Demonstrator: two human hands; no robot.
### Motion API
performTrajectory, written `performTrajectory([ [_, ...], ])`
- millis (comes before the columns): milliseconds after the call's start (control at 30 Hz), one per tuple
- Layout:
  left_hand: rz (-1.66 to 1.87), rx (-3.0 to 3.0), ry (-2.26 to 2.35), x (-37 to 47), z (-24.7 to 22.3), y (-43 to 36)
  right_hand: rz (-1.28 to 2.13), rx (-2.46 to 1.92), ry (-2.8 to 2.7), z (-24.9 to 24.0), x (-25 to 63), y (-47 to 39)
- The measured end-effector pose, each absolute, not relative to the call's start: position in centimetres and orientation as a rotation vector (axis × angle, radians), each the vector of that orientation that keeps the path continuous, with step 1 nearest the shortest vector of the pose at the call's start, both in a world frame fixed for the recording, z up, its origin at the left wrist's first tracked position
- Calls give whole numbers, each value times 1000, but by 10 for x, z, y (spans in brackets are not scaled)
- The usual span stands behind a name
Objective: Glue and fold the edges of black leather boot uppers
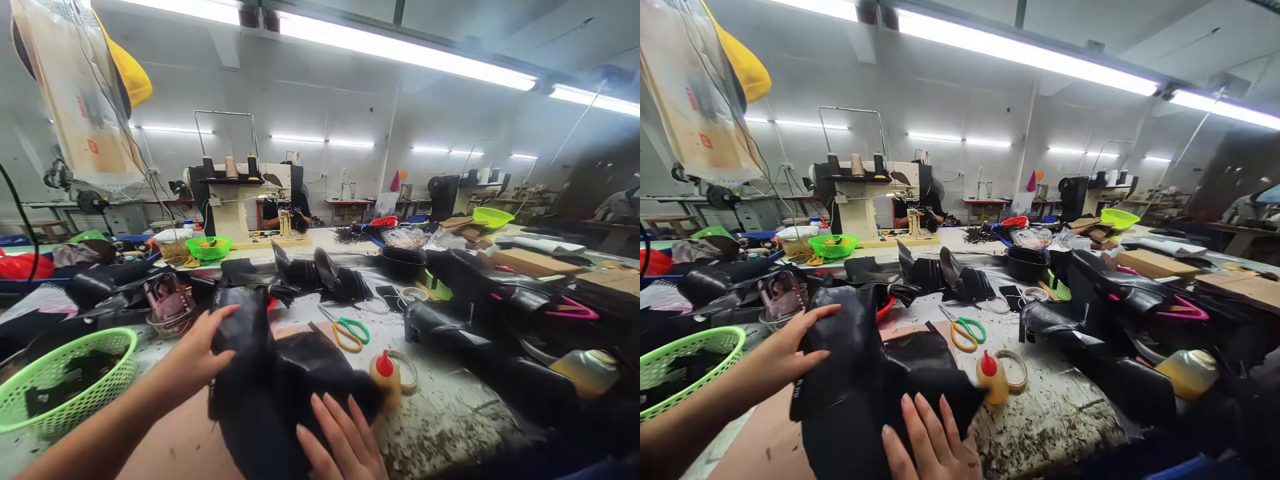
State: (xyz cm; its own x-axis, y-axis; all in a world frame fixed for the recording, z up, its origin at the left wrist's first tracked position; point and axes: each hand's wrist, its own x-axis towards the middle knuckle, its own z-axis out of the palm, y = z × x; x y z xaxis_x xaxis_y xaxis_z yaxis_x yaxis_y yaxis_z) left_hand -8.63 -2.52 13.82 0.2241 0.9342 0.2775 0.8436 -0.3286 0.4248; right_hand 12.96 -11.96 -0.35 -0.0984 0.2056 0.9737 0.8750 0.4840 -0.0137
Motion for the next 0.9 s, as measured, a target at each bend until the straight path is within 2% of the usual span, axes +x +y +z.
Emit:
performTrajectory([
  [133,520,2411,1793,-138,139,-44,-707,-946,-1854,-3,109,-123],
  [267,278,2458,2006,-147,140,-66,-628,-818,-2126,-29,86,-139],
  [333,483,2567,2163,-136,132,-79,-556,-777,-2285,-42,76,-144],
  [400,922,2687,2256,-120,117,-92,-436,-798,-2429,-49,71,-145],
  [467,1289,2785,2110,-102,91,-102,-274,-832,-2516,-48,73,-144],
  [500,1294,2875,1867,-95,75,-106,-171,-843,-2548,-44,78,-143],
  [567,907,3024,1318,-84,40,-110,79,-908,-2591,-31,92,-139],
  [700,560,2893,1213,-76,-12,-111,449,-1280,-2493,2,125,-126],
  [900,329,2921,1129,-73,-15,-111,388,-1483,-2512,14,143,-90],
])
